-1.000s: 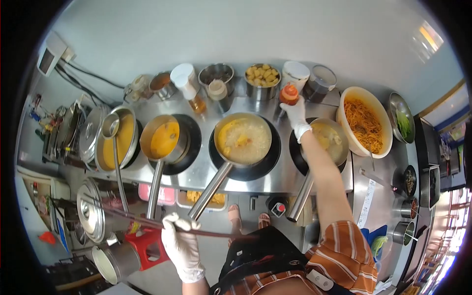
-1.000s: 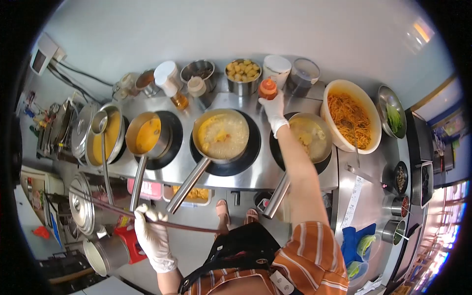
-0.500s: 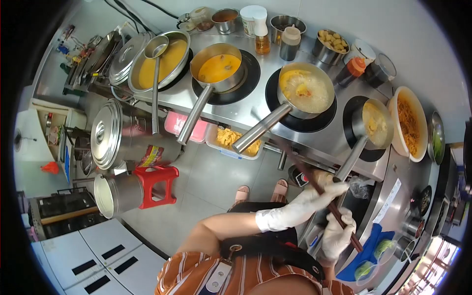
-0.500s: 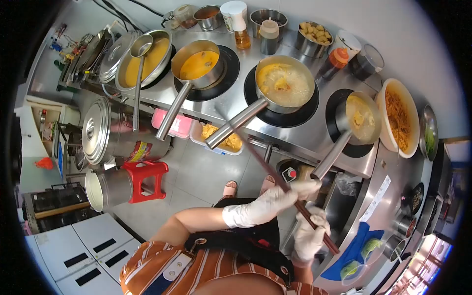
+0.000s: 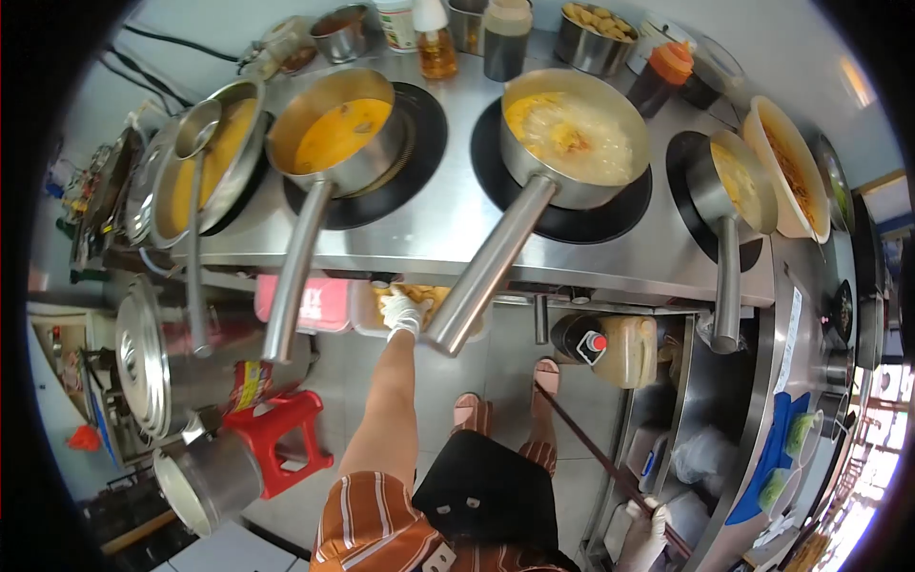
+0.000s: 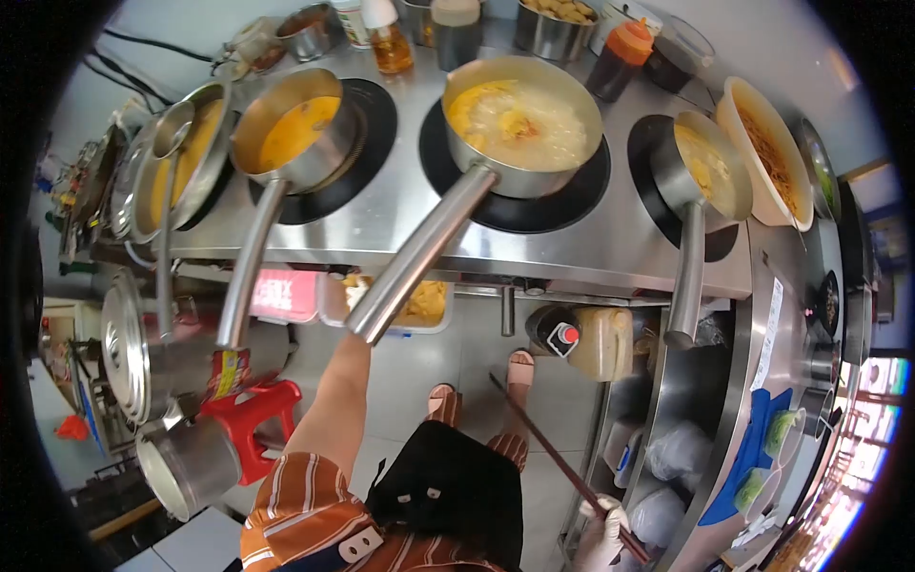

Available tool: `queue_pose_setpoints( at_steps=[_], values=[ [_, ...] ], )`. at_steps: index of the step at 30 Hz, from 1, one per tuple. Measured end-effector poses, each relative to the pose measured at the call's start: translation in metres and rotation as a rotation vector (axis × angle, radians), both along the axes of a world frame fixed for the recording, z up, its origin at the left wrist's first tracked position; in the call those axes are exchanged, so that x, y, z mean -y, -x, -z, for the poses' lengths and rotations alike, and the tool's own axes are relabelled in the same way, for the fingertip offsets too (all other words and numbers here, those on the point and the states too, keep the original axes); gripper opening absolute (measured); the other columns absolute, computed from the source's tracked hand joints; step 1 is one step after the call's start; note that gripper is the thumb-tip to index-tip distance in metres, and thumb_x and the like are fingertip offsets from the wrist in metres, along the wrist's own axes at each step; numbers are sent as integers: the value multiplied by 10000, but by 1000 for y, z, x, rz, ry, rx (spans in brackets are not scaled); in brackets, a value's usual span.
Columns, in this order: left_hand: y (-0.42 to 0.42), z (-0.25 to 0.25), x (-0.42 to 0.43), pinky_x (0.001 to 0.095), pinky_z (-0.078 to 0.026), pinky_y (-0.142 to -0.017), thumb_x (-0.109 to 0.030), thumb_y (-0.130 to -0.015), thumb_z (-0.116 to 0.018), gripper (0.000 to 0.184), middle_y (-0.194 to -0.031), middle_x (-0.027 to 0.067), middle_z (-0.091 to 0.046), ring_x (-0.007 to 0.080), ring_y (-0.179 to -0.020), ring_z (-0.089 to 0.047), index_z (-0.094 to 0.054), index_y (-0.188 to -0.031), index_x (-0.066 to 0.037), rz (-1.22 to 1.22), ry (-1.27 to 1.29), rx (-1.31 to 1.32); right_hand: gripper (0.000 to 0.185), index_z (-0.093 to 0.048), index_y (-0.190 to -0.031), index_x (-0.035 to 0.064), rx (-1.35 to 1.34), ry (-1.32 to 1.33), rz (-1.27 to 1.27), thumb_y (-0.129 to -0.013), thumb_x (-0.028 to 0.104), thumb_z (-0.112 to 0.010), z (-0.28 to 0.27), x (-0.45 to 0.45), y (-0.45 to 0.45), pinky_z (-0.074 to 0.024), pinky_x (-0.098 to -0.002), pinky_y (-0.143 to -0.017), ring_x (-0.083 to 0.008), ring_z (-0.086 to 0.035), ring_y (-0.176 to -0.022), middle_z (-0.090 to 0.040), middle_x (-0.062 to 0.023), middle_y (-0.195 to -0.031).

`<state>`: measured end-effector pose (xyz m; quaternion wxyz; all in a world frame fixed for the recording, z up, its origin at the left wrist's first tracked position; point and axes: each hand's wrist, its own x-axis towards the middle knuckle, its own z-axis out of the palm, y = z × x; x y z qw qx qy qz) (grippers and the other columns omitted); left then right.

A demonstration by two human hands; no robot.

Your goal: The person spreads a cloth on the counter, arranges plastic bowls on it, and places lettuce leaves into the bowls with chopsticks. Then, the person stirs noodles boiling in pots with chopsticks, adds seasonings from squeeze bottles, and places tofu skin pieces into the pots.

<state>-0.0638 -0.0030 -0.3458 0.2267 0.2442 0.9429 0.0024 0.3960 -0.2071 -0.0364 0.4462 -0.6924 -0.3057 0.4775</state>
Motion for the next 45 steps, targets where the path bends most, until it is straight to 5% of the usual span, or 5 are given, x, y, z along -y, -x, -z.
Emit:
queue_pose_setpoints(
  at_steps=[4,14,19,22,45],
  values=[
    [-1,18,-16,400,-495,-902,-438,-640,-811,845,-1221,174,-431,357,-1137,-492,-392,-1304,-123,-124,0,-5,539,-646,-949,12,56,162,68,-933,523,-475,28,16,4,-337,-231,-578,-87,-445,-641,-574,7,-788],
    [48,58,8,422,-535,-704,-277,-731,-680,267,-822,216,-673,370,-786,-668,-667,-782,-15,-84,-460,-138,307,-591,-1025,-18,-280,38,200,-948,276,-550,72,36,-7,-497,-309,-769,-210,-613,-835,-626,-106,-944],
    [97,113,30,301,-488,-562,-88,-654,-745,218,-677,36,-633,141,-579,-565,-686,-838,12,-386,-954,503,268,-592,-1006,-23,-341,61,163,-930,234,-586,66,27,0,-532,-337,-776,-219,-631,-822,-614,-115,-930],
    [58,11,31,303,-544,-556,19,-726,-731,355,-877,74,-648,180,-710,-613,-611,-1060,17,-853,-885,772,253,-594,-994,-25,-330,108,147,-929,219,-586,59,14,4,-524,-337,-772,-216,-623,-807,-608,-112,-923],
    [33,-39,116,454,-548,-831,16,-878,-565,439,-1168,111,-612,295,-1008,-627,-493,-1302,-71,-904,-1139,1210,209,-584,-1029,-8,-360,166,-78,-955,182,-538,52,-62,-1,-519,-334,-800,-207,-634,-849,-624,-101,-956]
  ],
)
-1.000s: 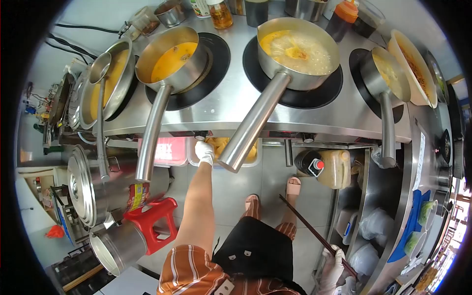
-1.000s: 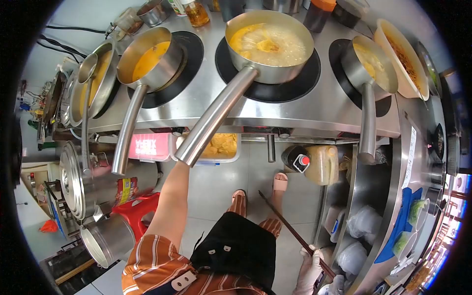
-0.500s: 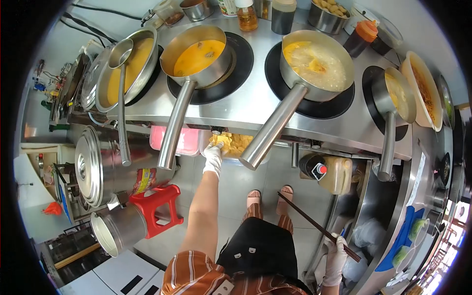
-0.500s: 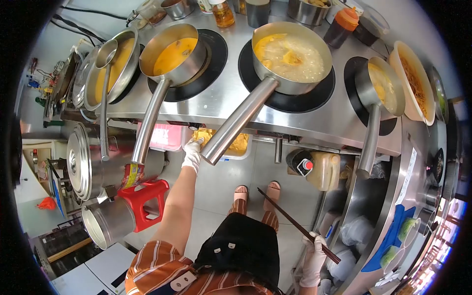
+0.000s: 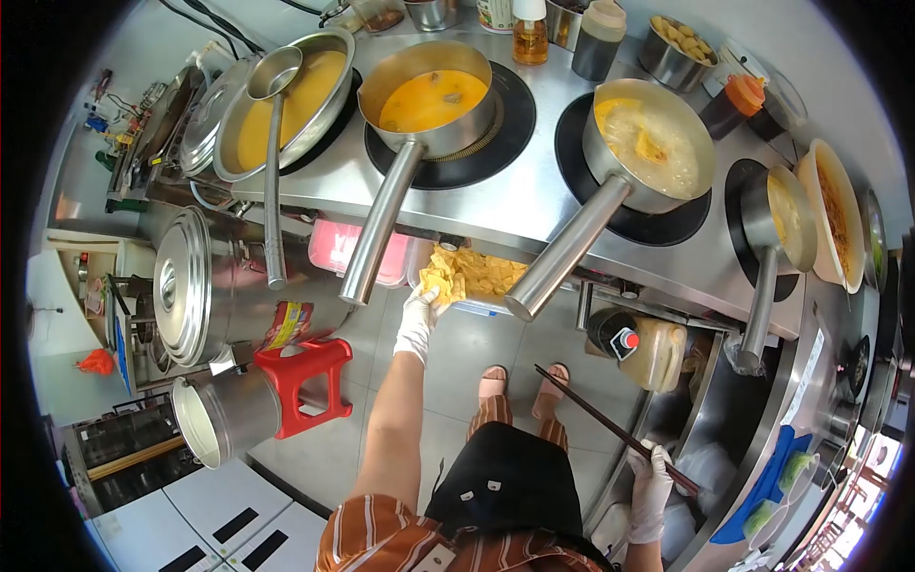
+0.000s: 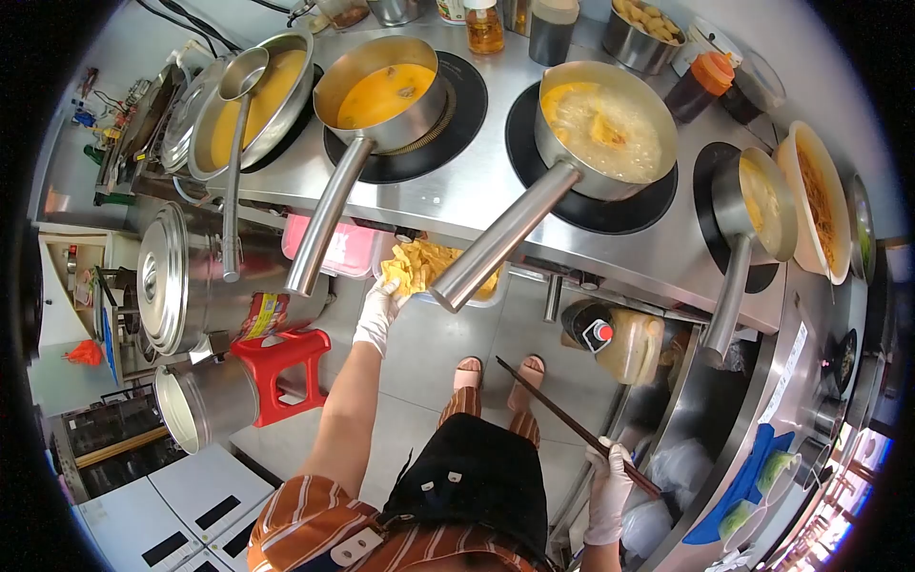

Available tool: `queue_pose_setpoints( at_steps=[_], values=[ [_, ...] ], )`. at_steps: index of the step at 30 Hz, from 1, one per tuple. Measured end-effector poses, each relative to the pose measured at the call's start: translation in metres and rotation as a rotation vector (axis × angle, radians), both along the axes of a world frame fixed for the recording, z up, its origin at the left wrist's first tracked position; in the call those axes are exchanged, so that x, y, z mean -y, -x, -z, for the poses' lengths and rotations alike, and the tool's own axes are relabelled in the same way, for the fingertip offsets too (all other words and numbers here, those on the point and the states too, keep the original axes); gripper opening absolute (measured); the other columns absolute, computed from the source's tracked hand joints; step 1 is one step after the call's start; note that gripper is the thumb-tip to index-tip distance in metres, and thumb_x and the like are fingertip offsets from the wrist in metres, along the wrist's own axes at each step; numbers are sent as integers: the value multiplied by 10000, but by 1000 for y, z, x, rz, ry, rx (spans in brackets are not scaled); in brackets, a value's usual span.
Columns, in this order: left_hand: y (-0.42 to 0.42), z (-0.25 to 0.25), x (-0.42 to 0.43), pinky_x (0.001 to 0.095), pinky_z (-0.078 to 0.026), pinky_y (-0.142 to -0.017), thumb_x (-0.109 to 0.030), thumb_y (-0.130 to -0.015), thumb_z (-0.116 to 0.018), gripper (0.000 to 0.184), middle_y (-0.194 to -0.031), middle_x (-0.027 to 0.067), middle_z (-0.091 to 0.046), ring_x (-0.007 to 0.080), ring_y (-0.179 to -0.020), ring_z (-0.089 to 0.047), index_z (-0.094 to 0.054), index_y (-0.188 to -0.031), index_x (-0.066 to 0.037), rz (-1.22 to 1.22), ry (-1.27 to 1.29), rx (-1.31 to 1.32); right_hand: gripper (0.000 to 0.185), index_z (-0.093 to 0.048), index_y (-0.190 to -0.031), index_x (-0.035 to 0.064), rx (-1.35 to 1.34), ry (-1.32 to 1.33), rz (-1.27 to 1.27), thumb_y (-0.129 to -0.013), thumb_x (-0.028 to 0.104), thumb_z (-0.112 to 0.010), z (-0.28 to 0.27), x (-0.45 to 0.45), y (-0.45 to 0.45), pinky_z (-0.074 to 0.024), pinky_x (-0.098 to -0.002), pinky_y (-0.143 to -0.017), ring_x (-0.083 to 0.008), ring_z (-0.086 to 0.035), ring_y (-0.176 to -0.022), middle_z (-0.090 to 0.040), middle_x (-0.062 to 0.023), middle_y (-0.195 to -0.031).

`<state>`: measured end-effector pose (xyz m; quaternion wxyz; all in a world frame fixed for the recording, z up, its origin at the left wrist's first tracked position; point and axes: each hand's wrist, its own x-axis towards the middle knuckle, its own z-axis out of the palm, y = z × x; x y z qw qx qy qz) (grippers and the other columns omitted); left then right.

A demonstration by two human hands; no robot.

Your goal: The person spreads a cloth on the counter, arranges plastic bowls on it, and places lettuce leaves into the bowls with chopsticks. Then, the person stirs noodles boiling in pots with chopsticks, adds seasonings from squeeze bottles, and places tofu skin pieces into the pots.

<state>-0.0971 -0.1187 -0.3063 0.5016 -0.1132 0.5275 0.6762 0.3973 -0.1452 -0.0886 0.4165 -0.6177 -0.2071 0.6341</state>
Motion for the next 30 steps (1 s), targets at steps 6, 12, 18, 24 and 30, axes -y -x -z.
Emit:
queue_pose_setpoints(
  at_steps=[6,12,18,24,30],
  values=[
    [1,2,-20,349,-589,-666,26,-839,-625,404,-1090,104,-637,234,-874,-665,-539,-1230,-20,115,282,-257,211,-590,-1016,-9,20,47,30,-956,185,-536,6,-2,3,-521,-327,-810,-201,-636,-856,-626,-99,-956],
    [0,-3,-29,343,-598,-693,14,-854,-613,441,-1119,130,-625,240,-908,-664,-486,-1276,21,144,236,-286,226,-598,-1025,-1,15,11,-9,-963,203,-524,3,0,12,-517,-334,-822,-190,-631,-869,-627,-85,-966],
    [-20,-66,26,400,-516,-887,-30,-870,-600,535,-1268,115,-548,256,-1060,-604,-393,-1362,9,182,-162,-51,228,-600,-1038,0,3,-6,-16,-963,201,-524,0,0,7,-522,-343,-819,-195,-633,-863,-627,-91,-977],
    [-70,-266,12,380,-545,-833,-230,-752,-770,676,-1095,64,-560,223,-938,-626,-425,-1293,-17,301,-541,-224,234,-592,-1032,-32,-43,5,8,-965,180,-518,-8,-8,-3,-543,-349,-793,-225,-644,-862,-626,-130,-993],
    [-115,-370,-190,326,-467,-951,1,-798,-651,509,-1183,140,-598,204,-1074,-589,-494,-1279,58,557,-585,-607,247,-589,-1040,-54,-137,-95,20,-968,170,-513,-16,-17,-21,-548,-355,-773,-232,-645,-853,-626,-139,-988]
  ],
)
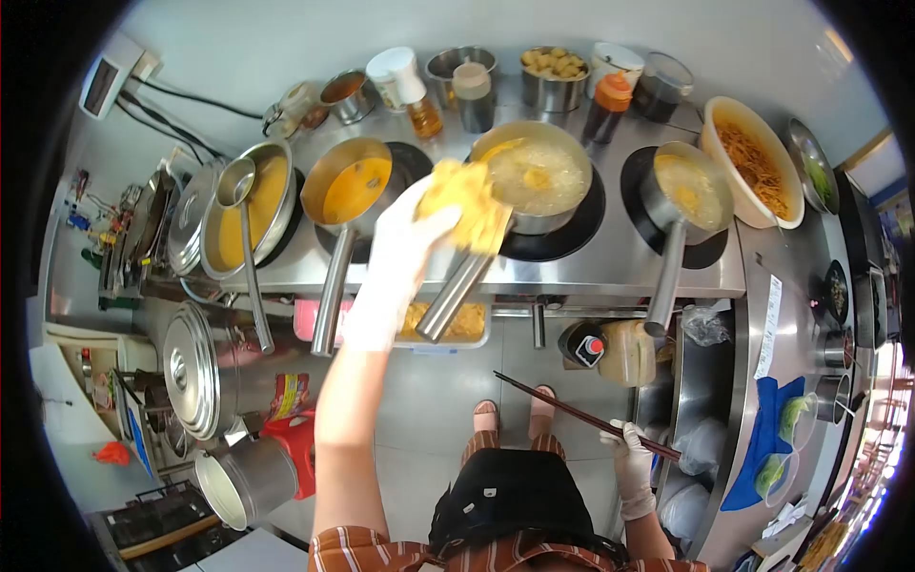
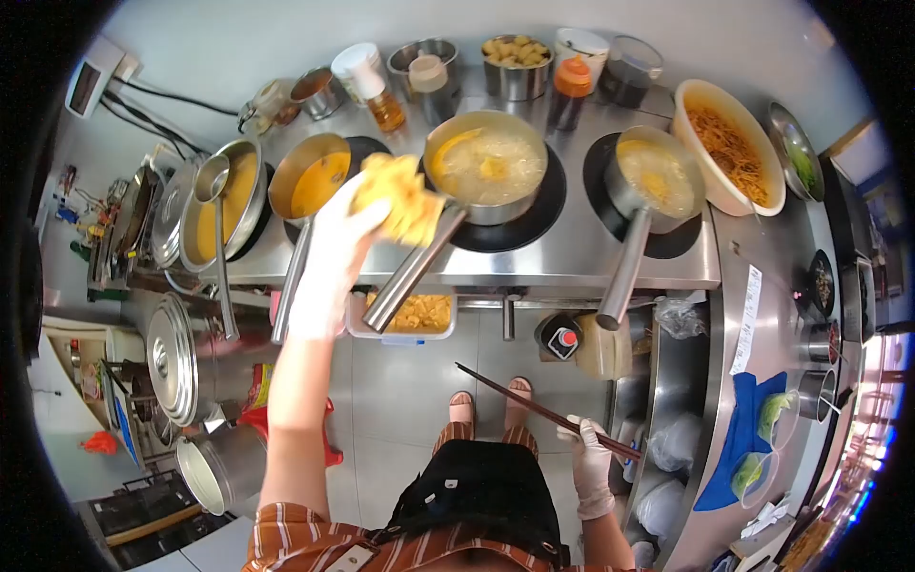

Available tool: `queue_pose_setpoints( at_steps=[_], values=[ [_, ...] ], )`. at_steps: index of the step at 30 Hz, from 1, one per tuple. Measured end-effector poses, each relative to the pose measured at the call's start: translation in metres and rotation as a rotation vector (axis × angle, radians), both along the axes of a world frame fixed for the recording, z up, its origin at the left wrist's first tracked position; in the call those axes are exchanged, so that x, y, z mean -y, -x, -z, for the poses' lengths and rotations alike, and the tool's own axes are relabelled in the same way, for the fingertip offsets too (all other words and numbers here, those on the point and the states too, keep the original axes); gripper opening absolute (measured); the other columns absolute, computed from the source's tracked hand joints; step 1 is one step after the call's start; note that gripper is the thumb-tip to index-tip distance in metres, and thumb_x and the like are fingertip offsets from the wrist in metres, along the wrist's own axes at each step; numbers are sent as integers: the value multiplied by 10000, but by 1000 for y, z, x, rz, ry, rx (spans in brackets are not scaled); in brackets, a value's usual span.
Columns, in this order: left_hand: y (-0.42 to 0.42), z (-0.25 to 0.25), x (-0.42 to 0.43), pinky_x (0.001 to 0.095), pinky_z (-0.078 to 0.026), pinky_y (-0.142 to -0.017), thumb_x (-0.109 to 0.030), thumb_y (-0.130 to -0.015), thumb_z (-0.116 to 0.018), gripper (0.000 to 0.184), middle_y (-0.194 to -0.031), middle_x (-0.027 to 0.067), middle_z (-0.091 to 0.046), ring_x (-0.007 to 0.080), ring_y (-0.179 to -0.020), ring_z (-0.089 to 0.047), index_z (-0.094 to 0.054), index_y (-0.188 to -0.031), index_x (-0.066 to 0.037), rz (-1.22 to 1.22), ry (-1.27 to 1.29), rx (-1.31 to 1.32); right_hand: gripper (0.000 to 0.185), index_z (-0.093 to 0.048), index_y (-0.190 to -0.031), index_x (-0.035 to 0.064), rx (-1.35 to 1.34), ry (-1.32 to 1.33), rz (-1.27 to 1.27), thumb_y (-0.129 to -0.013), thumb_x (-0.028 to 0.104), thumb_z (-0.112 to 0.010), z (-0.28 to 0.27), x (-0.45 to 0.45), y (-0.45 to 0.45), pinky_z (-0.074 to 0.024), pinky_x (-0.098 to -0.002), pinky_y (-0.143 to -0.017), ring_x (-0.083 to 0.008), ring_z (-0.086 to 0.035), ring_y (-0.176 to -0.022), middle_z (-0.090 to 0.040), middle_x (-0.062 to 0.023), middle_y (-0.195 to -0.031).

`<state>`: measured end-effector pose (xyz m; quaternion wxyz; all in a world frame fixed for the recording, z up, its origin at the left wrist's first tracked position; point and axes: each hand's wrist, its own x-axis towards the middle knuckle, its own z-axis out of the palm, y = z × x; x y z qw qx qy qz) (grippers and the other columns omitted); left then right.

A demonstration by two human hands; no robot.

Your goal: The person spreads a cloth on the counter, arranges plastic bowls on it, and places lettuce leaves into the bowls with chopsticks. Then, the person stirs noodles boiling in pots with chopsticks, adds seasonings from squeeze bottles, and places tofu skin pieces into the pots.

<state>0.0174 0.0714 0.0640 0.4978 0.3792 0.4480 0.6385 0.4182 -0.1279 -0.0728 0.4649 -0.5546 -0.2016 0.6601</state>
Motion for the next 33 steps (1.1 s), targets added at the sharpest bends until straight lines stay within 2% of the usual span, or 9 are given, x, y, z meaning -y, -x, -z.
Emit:
queue_pose_setpoints(
  at_steps=[2,7,11,13,17,20,23,27,33],
  values=[
    [-19,10,-62,278,-540,-808,-30,-815,-668,480,-1135,127,-620,173,-953,-632,-517,-1265,38,45,113,-11,198,-588,-1035,-29,-30,-30,27,-963,141,-516,-1,-3,-7,-556,-359,-729,-244,-655,-840,-634,-144,-994],
    [-26,23,-113,283,-467,-921,-68,-806,-697,510,-1121,191,-632,202,-1010,-619,-515,-1266,55,-329,160,-556,214,-593,-1024,-32,-3,-23,66,-966,157,-512,-8,-3,-30,-551,-346,-735,-228,-646,-840,-630,-129,-972],
    [-34,-41,18,292,-483,-890,-81,-907,-567,297,-1076,150,-656,193,-966,-628,-593,-1177,39,-617,9,-620,189,-594,-1016,-31,-20,81,169,-961,133,-517,17,3,-44,-544,-350,-778,-211,-632,-850,-625,-126,-975],
    [-6,20,97,310,-509,-757,-67,-932,-515,169,-913,117,-651,181,-813,-628,-641,-899,41,-982,-58,-641,177,-592,-1017,-23,-15,112,139,-958,129,-524,27,0,-43,-543,-356,-782,-215,-634,-852,-625,-127,-985],
    [-6,160,182,284,-460,-606,-159,-883,-643,223,-687,16,-563,131,-631,-526,-614,-753,20,-443,376,-993,196,-589,-1029,-31,45,159,106,-959,140,-525,50,7,-27,-542,-360,-783,-223,-636,-854,-625,-134,-996],
    [20,280,153,392,-512,-797,-177,-803,-698,343,-1000,225,-658,363,-910,-645,-630,-1084,9,-101,534,-1225,217,-591,-1036,-41,53,155,80,-959,152,-527,63,13,-10,-540,-362,-789,-225,-637,-855,-624,-137,-999],
    [53,351,100,401,-457,-945,-272,-749,-744,666,-1216,280,-543,362,-1120,-553,-483,-1289,18,118,696,-1155,221,-599,-986,-30,159,165,95,-956,177,-528,67,23,4,-535,-353,-765,-214,-629,-826,-617,-113,-938],
    [52,402,59,439,-473,-932,-276,-723,-760,935,-1309,266,-476,374,-1186,-512,-223,-1472,-115,614,967,-1697,248,-590,-998,-31,202,177,131,-960,205,-525,81,48,6,-521,-351,-783,-213,-617,-841,-607,-108,-938],
    [111,488,66,465,-449,-945,-129,-768,-631,636,-1194,127,-566,308,-1119,-557,-405,-1362,-132,602,384,-2202,269,-605,-1013,-28,215,186,200,-948,228,-553,89,73,1,-521,-362,-795,-219,-624,-873,-615,-120,-988]
  ],
)
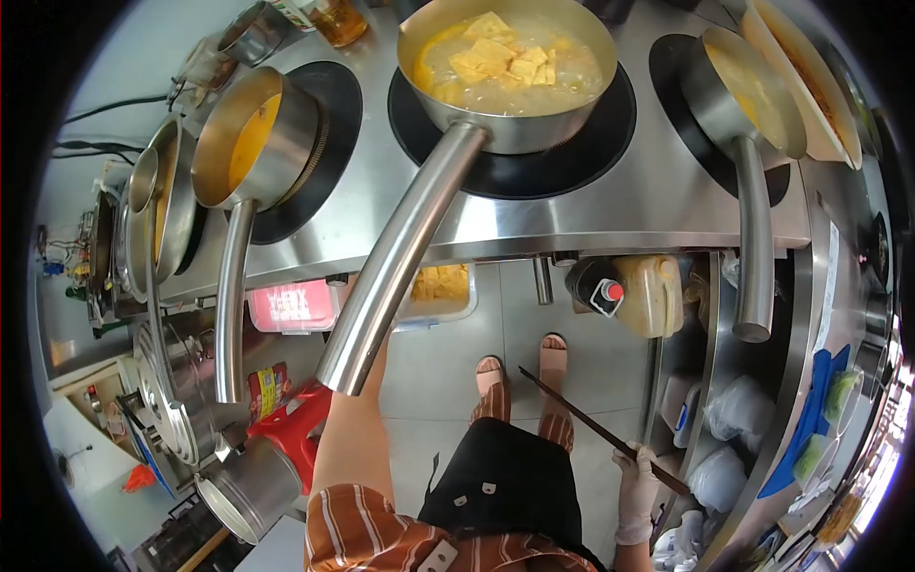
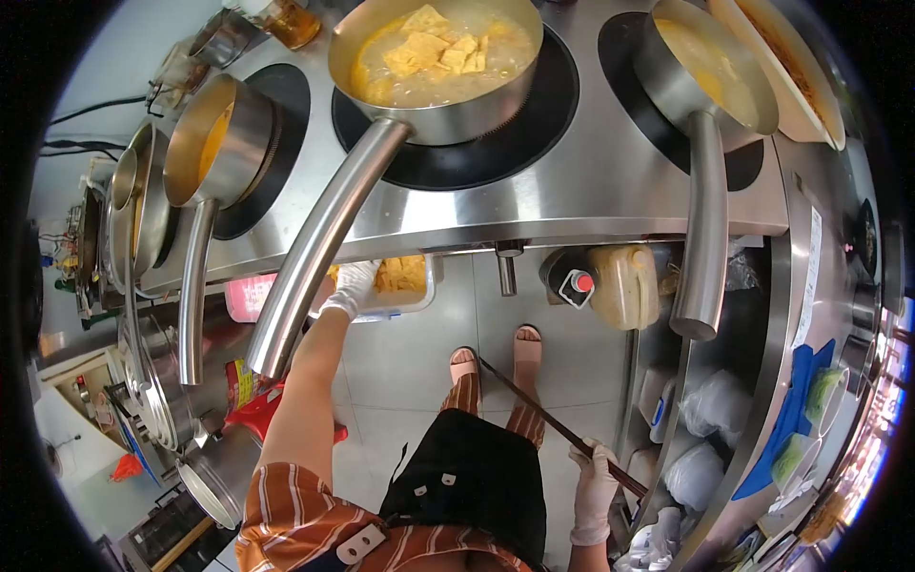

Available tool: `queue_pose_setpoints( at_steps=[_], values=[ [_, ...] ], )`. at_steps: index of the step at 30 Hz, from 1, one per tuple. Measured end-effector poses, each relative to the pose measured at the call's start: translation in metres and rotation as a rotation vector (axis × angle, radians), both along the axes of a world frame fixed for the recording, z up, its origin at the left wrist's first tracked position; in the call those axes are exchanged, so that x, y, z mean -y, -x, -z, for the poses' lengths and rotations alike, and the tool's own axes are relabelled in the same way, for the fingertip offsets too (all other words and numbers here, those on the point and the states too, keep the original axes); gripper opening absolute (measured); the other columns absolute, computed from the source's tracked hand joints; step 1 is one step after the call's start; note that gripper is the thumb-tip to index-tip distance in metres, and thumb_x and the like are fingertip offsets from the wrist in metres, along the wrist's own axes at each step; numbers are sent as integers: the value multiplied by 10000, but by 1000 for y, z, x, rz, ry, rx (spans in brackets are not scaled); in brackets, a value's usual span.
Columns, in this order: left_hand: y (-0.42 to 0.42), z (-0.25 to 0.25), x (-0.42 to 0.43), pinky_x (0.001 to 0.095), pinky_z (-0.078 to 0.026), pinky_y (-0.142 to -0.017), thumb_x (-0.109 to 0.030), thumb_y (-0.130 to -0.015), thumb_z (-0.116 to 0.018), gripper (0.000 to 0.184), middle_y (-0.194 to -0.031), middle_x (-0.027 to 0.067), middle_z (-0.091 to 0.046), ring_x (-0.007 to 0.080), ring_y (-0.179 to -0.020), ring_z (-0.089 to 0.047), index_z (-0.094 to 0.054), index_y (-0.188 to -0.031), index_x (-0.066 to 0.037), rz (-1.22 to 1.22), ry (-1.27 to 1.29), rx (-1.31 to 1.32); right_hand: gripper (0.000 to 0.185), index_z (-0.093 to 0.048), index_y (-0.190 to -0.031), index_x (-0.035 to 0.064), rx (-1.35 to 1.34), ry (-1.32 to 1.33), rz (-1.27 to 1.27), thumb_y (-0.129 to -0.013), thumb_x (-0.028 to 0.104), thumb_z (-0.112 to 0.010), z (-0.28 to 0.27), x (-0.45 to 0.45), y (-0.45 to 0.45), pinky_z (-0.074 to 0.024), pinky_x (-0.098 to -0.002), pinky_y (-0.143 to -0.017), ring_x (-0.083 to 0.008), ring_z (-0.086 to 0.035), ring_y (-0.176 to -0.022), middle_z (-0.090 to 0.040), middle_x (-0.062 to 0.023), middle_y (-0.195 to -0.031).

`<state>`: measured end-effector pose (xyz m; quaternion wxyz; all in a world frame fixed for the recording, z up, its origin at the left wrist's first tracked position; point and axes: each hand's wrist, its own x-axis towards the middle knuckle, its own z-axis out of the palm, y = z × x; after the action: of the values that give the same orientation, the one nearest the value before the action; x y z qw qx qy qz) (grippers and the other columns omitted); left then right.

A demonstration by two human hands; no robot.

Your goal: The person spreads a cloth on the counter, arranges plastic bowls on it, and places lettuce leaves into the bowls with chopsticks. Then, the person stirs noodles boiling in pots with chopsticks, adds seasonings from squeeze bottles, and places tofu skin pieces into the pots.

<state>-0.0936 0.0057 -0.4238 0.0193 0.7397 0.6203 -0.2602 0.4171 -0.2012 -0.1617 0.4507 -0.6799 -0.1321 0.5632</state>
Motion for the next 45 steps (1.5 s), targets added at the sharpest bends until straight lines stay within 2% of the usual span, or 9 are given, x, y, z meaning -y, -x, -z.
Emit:
queue_pose_setpoints(
  at_steps=[4,7,10,16,18,19,22,24,45],
  values=[
    [-10,-62,0,457,-435,-964,-183,-751,-677,611,-1203,130,-568,308,-1132,-551,-456,-1319,-149,55,1,-87,287,-606,-1010,-27,-24,20,16,-939,249,-570,7,5,4,-520,-360,-792,-222,-626,-871,-615,-120,-991],
    [-34,-124,-11,455,-428,-969,-226,-672,-753,657,-1184,132,-581,297,-1148,-537,-496,-1271,-143,-463,284,22,275,-610,-1011,-25,-34,23,4,-941,238,-567,6,1,9,-522,-358,-794,-219,-628,-865,-618,-117,-986],
    [15,-48,11,439,-451,-938,-245,-644,-773,615,-1151,145,-593,337,-1101,-550,-543,-1200,-119,-235,-41,214,273,-603,-1017,-16,-8,30,-11,-963,240,-527,12,0,13,-502,-357,-811,-209,-616,-856,-617,-113,-966],
    [-12,-72,-6,396,-440,-943,-136,-633,-760,508,-1173,183,-566,345,-1109,-524,-588,-1110,-108,-568,298,337,258,-609,-1017,-35,-49,22,-49,-956,206,-541,16,-6,22,-526,-355,-802,-211,-633,-859,-623,-114,-978],
    [21,-1,12,416,-461,-899,-202,-641,-764,491,-1132,188,-589,350,-1067,-549,-603,-1096,-114,-251,-161,320,274,-605,-1024,-31,-42,19,-76,-961,226,-532,14,-11,24,-518,-352,-807,-213,-630,-869,-622,-116,-980],
    [23,-5,8,458,-478,-858,-222,-661,-758,490,-1048,177,-628,367,-983,-593,-601,-1113,-119,-341,-58,411,290,-601,-1032,-26,-40,31,-104,-966,246,-523,12,-11,23,-510,-349,-813,-215,-626,-879,-621,-117,-981],
    [52,33,22,477,-491,-812,-178,-672,-753,461,-948,160,-648,384,-896,-623,-608,-1106,-123,-345,-138,215,295,-598,-1039,-32,-2,34,-97,-968,244,-522,11,-11,17,-514,-344,-815,-213,-629,-878,-620,-116,-986],
    [44,-4,21,438,-533,-752,-145,-735,-738,369,-932,94,-664,320,-873,-651,-621,-1085,-138,-370,-21,155,292,-599,-1040,-31,-14,23,-90,-967,241,-523,13,-11,15,-513,-344,-814,-212,-630,-878,-620,-115,-987],
    [9,-120,90,376,-560,-703,-169,-812,-703,232,-950,22,-669,230,-880,-661,-635,-1032,-148,-1627,-39,2080,248,-611,-1016,-27,-23,-38,-90,-957,204,-546,-17,-20,3,-525,-340,-806,-193,-631,-858,-632,-107,-977]
  ],
)
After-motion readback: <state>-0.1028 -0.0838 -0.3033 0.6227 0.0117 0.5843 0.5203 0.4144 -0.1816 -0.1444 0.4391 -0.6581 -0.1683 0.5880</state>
